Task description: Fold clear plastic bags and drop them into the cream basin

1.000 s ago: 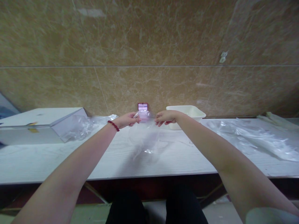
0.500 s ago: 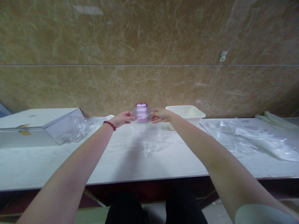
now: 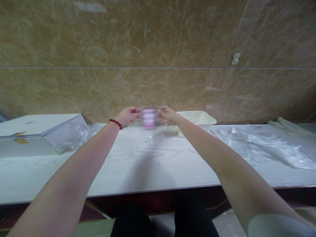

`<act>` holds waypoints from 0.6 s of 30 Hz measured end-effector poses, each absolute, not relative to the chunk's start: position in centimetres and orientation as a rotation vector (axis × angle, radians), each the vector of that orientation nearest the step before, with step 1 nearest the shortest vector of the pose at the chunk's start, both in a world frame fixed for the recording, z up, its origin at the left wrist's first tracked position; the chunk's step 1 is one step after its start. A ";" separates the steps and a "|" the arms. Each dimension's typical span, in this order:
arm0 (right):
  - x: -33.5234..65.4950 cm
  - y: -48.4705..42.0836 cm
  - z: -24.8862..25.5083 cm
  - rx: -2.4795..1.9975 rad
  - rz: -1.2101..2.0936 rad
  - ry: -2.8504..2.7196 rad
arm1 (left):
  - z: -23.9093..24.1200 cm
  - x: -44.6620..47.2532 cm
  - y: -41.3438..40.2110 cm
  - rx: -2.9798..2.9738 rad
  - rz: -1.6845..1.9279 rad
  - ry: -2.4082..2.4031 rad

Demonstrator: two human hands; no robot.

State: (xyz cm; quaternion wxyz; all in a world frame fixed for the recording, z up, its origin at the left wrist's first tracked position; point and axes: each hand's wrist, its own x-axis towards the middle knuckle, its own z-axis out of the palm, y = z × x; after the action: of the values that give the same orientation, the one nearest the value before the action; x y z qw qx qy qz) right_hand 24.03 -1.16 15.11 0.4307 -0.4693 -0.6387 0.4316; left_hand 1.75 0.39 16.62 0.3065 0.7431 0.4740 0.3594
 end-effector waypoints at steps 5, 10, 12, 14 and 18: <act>23.5 -1.5 15.3 -1.140 0.853 -1.717 | 16.4 1.6 0.4 1.888 1.136 1.037; 23.6 -3.0 15.7 -1.118 0.417 -1.918 | 16.8 1.4 -2.2 2.158 1.211 1.085; 23.9 -4.3 15.4 -1.104 0.286 -1.976 | 16.7 1.0 -4.0 2.299 1.202 1.141; 24.1 -5.8 14.4 -1.077 0.223 -2.025 | 15.9 0.4 -5.9 2.430 1.154 1.167; 24.2 -8.6 10.8 -0.990 0.246 -2.143 | 12.4 -0.5 -8.8 2.608 0.975 1.042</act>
State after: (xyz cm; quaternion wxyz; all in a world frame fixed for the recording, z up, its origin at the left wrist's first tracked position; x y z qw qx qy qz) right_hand 24.20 -8.64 10.82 0.3750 -0.3866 -0.8371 0.0961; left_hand -0.48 -8.79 12.42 0.0841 0.8742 0.3491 0.3269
